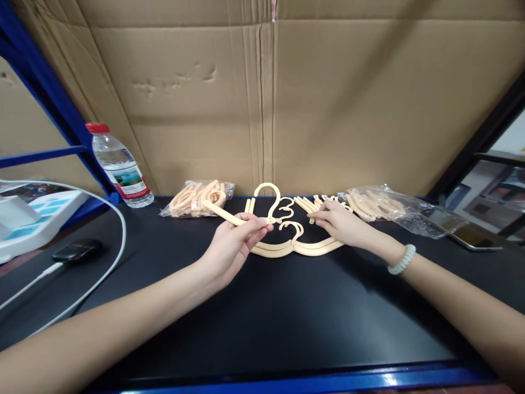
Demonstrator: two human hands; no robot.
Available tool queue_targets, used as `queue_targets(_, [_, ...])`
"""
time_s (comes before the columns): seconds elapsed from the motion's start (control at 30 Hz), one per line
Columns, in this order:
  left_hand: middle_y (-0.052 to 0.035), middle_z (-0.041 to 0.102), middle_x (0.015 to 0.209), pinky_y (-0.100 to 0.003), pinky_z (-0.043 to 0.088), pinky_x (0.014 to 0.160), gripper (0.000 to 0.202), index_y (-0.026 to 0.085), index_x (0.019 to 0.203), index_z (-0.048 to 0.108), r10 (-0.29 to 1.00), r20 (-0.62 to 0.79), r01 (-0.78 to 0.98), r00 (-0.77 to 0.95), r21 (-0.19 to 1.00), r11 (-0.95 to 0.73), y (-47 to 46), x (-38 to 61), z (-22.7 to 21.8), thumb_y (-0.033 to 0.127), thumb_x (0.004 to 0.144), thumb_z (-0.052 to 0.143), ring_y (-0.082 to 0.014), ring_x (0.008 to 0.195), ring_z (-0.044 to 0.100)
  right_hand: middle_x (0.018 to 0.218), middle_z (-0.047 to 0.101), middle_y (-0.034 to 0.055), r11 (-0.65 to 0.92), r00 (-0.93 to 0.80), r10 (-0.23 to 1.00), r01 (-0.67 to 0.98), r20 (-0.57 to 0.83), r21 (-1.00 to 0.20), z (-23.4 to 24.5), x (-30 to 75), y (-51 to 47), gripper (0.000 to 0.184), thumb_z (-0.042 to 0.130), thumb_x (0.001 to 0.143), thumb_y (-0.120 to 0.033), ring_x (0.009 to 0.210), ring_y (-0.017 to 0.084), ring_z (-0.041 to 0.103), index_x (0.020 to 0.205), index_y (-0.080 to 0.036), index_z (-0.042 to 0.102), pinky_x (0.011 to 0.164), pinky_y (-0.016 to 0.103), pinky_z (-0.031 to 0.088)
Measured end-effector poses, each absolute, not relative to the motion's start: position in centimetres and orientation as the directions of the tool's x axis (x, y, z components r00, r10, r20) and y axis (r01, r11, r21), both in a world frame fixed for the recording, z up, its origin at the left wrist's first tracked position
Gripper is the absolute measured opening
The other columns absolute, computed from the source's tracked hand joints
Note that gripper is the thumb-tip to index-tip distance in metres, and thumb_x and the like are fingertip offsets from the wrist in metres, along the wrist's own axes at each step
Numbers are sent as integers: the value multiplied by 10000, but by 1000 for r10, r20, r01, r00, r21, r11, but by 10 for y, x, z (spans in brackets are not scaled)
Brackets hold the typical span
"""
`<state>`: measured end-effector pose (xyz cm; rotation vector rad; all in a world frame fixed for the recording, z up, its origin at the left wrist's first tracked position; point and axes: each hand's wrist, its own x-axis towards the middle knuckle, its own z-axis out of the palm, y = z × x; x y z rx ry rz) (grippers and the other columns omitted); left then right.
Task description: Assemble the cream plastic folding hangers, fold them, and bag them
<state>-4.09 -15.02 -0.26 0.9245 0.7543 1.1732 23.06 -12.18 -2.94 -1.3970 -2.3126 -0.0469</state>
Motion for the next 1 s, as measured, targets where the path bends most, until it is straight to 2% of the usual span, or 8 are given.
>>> queue_targets(0.07, [-41,710,764,-124,562,743,129,111,698,628,970,-21,-429,242,895,126,-151,-40,-2,73,732,746,-97,769,698,903,601,144,507,-426,831,845,359,-170,-31,229,-122,315,470,925,-201,899,275,558,1056,-109,741,850,442,469])
queue_targets(0.17, [-44,707,755,-127,566,742,136,106,690,621,977,-1,-446,215,890,99,-148,-41,-1,63,730,743,-103,767,702,906,623,125,534,-440,824,814,357,-228,-28,229,-125,291,478,935,-213,899,256,572,1024,-136,744,853,418,473])
queue_targets(0.27, [-50,706,747,-139,572,742,129,101,697,619,983,9,-473,181,877,79,-144,-43,-2,43,729,729,-111,751,705,950,643,112,533,-411,819,804,400,-265,-26,230,-126,288,475,935,-189,919,240,586,1078,-163,723,869,398,474])
queue_targets(0.47, [-60,709,749,-142,574,742,120,97,705,615,985,-2,-490,172,867,87,-143,-43,-3,26,750,701,-108,735,704,893,609,95,546,-475,823,813,313,-201,-36,233,-120,281,547,858,-72,895,232,585,1025,-180,745,846,376,477])
queue_targets(0.6, [-53,702,730,-143,576,729,127,98,698,610,987,-13,-489,163,867,93,-146,-41,-1,18,752,693,-108,720,702,860,557,78,634,-533,753,745,387,-207,-37,233,-116,190,584,864,-101,821,202,548,909,-177,752,761,345,474])
queue_targets(0.77, [-54,702,743,-145,576,732,123,97,699,614,985,-30,-475,167,874,107,-147,-40,0,20,752,694,-115,744,704,877,503,67,706,-543,667,680,510,-198,-28,231,-121,237,510,919,-133,812,184,515,824,-183,722,741,338,460])
queue_targets(0.9, [-56,703,755,-147,577,741,123,97,698,614,985,-34,-468,168,877,110,-147,-40,-2,22,754,695,-114,751,703,918,502,77,654,-534,725,732,435,-191,-26,235,-124,240,499,902,-96,825,185,520,857,-171,722,773,356,468])
queue_targets(1.0, [-54,700,746,-139,573,724,131,98,689,610,984,-36,-467,177,877,116,-148,-40,-2,27,749,703,-110,740,701,919,511,74,653,-577,742,736,340,-176,-28,243,-121,308,499,861,-37,817,183,530,980,-190,738,744,340,474])
